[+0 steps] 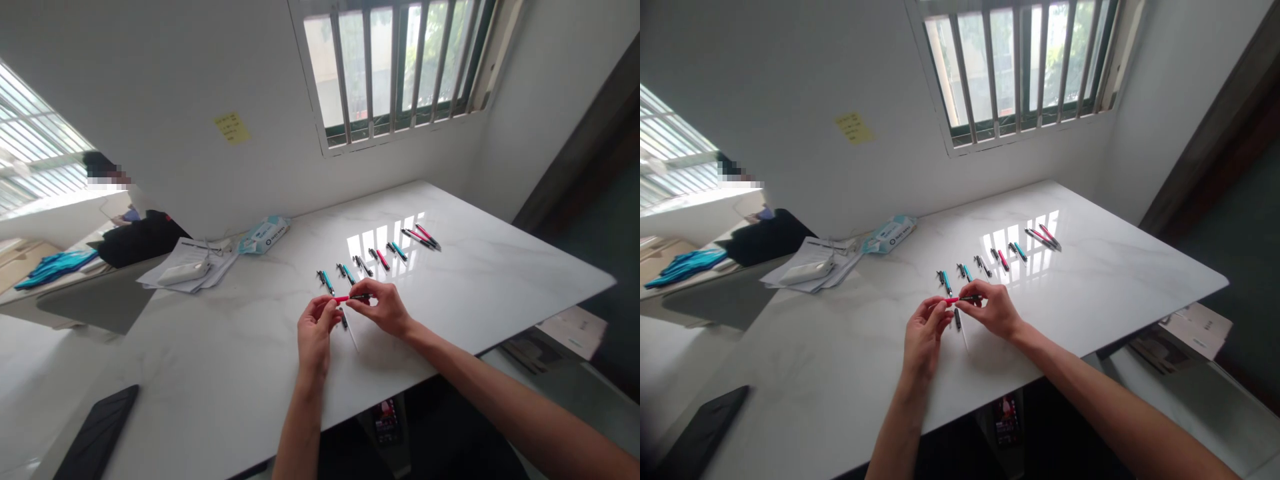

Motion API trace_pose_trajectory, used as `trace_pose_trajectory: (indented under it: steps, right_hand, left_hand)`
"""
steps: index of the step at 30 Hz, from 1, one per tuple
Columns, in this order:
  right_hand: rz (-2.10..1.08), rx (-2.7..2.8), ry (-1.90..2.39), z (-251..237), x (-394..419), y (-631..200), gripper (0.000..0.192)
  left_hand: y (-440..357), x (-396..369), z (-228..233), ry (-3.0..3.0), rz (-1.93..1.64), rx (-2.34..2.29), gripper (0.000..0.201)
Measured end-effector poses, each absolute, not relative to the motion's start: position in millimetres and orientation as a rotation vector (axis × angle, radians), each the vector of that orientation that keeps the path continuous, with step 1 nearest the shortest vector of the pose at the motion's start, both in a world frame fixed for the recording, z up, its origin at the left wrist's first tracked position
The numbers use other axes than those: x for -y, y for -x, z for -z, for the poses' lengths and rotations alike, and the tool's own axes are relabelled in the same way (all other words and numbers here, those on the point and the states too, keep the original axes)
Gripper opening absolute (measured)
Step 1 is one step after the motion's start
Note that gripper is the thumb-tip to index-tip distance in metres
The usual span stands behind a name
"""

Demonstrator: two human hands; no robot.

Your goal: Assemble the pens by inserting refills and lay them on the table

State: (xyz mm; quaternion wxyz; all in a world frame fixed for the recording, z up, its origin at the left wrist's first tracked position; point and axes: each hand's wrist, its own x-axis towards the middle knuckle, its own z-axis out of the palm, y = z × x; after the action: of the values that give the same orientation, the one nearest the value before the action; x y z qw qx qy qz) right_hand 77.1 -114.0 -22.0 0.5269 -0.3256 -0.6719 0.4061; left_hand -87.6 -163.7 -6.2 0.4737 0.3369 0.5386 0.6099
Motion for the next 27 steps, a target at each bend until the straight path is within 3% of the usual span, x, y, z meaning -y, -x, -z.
trace_pose_trajectory:
  steps: [6, 27]
  right_hand:
    - [-1.153, 1.425, 0.727, 17.7, 108.7, -81.0, 0.030]
    - [-1.261, 1.415, 0.669, 16.9, 114.2, -83.3, 0.019]
  left_hand:
    - [84.7, 167.3, 4.7, -0.719, -1.276, -1.180, 0.043]
    - [85.3, 173.4, 1.1, -0.505, -1.327, -1.012, 0.042]
